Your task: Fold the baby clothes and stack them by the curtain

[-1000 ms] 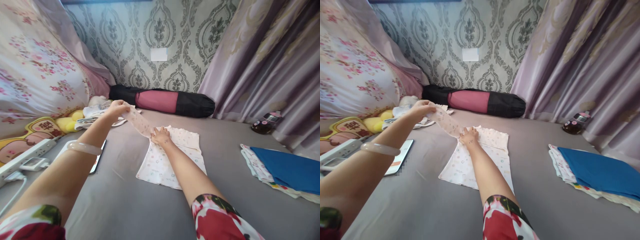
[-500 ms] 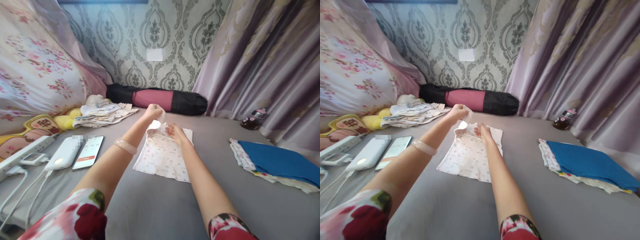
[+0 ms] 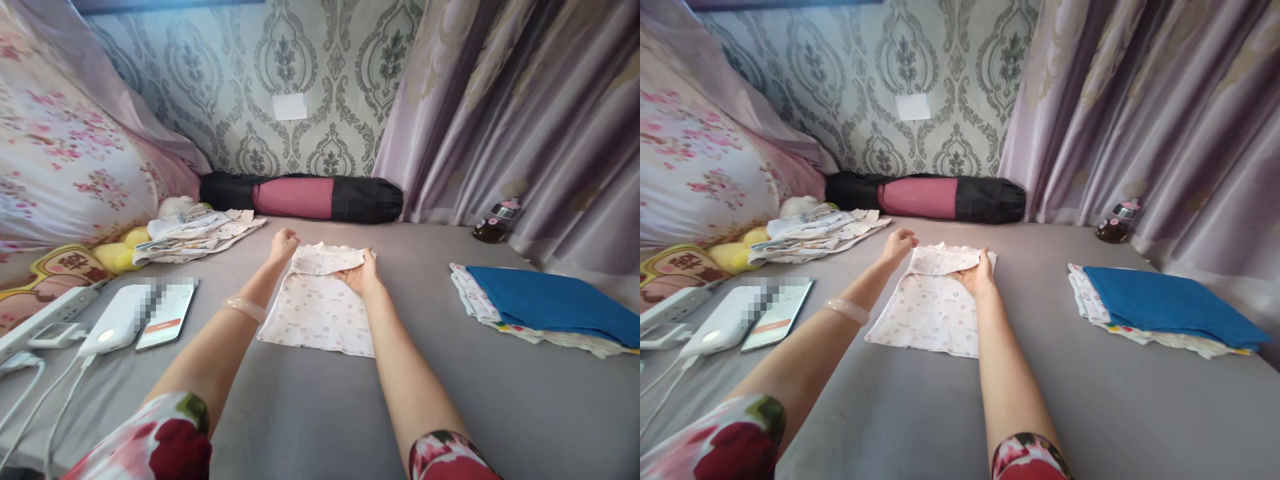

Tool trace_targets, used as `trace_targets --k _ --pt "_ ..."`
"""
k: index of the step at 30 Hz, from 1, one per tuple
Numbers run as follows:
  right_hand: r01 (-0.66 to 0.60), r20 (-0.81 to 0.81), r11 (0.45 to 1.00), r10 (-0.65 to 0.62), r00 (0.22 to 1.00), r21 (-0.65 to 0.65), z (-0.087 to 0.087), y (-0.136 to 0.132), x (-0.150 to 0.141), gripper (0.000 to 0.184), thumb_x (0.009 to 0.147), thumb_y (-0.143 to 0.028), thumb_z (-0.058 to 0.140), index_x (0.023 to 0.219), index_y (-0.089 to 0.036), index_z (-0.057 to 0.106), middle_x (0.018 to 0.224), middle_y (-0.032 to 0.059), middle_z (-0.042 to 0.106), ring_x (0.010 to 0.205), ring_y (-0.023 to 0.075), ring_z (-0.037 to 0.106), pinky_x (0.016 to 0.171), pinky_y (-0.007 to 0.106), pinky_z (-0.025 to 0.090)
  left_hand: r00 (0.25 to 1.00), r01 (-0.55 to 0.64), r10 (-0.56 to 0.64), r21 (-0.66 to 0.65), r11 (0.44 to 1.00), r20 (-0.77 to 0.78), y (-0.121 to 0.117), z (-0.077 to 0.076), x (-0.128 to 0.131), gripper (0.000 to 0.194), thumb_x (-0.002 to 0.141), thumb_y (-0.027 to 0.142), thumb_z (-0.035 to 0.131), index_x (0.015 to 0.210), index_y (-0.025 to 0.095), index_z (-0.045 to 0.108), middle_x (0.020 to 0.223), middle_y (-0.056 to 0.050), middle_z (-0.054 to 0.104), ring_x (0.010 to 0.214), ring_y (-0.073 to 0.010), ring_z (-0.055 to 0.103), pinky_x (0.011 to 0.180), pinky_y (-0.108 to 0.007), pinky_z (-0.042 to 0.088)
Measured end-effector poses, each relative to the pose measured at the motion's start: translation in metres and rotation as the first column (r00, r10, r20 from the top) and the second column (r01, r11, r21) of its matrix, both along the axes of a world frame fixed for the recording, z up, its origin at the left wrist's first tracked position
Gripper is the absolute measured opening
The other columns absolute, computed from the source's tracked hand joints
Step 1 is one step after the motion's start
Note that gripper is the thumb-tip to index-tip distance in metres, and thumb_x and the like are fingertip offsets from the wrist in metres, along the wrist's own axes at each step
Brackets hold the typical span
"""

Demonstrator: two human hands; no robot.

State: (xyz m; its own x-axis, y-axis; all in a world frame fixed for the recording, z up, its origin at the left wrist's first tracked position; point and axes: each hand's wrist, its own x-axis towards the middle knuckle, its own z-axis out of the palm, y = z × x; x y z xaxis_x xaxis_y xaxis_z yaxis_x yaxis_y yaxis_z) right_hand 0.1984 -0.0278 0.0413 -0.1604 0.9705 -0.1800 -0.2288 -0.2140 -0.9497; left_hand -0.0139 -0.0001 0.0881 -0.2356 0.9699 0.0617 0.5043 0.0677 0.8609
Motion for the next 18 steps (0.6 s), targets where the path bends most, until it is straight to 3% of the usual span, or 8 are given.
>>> trace_targets --k 3,6,8,13,16,18 --pt "0.0 -0.041 1.0 -0.001 0.999 -0.02 -0.001 0.001 0.001 0.087 0.087 -0.067 -0.011 0.142 -0.019 0.035 0.135 0.0175 0.056 0.107 0.0267 0.063 0.086 0.048 0.051 0.939 0.123 -0.121 -0.015 0.992 -0.322 -0.003 -0.02 -0.006 0.038 0.081 0.013 0.046 0.115 0.017 0.061 0.114 -0.01 0.069 0.112 -0.0217 0.061 0.095 -0.031 0.045" --pt "0.019 -0.226 0.997 -0.035 0.974 -0.071 0.001 0.0 0.0 0.08 0.09 -0.068 0.001 0.137 -0.018 0.041 0.127 0.0174 0.062 0.104 0.0282 0.064 0.087 0.051 0.05 0.788 0.302 -0.297 -0.081 0.95 -0.54 -0.011 -0.039 0.004 0.038 0.089 0.021 0.042 0.124 0.017 0.057 0.13 -0.012 0.061 0.125 -0.0241 0.053 0.106 -0.035 0.037" --pt "0.03 -0.286 0.995 -0.056 0.957 -0.093 0.003 -0.002 -0.001 0.075 0.091 -0.066 0.006 0.132 -0.018 0.046 0.124 0.0167 0.064 0.105 0.028 0.064 0.087 0.051 0.05 0.705 0.356 -0.327 -0.084 0.931 -0.63 -0.014 -0.049 0.011 0.041 0.094 0.031 0.038 0.13 0.017 0.053 0.141 -0.014 0.052 0.135 -0.0261 0.042 0.113 -0.04 0.028" --pt "0.09 -0.305 0.988 -0.125 0.944 -0.129 0.009 -0.001 -0.005 0.056 0.095 -0.058 0.021 0.116 -0.018 0.054 0.115 0.0139 0.068 0.105 0.0255 0.064 0.088 0.048 0.053 0.636 0.329 -0.341 -0.157 0.931 -0.692 -0.011 -0.061 0.009 0.056 0.098 0.042 0.024 0.145 0.014 0.037 0.155 -0.015 0.033 0.146 -0.0291 0.022 0.117 -0.048 0.017" --pt "0.2 -0.32 0.962 -0.252 0.913 -0.186 0.007 0.004 -0.004 0.025 0.093 -0.032 0.041 0.106 -0.018 0.057 0.101 0.009 0.071 0.098 0.0212 0.067 0.088 0.043 0.055 0.639 0.34 -0.37 -0.184 0.922 -0.675 -0.006 -0.064 0.001 0.06 0.099 0.045 0.019 0.148 0.014 0.031 0.157 -0.013 0.028 0.147 -0.0279 0.018 0.117 -0.046 0.016" --pt "0.307 -0.268 0.933 -0.349 0.898 -0.186 0.001 0.008 -0.002 0.021 0.084 -0.014 0.048 0.102 -0.018 0.058 0.093 0.0051 0.071 0.092 0.0185 0.068 0.086 0.039 0.056 0.641 0.344 -0.384 -0.199 0.918 -0.665 -0.003 -0.065 -0.003 0.062 0.098 0.047 0.017 0.15 0.014 0.029 0.158 -0.012 0.026 0.148 -0.0269 0.016 0.118 -0.045 0.014"
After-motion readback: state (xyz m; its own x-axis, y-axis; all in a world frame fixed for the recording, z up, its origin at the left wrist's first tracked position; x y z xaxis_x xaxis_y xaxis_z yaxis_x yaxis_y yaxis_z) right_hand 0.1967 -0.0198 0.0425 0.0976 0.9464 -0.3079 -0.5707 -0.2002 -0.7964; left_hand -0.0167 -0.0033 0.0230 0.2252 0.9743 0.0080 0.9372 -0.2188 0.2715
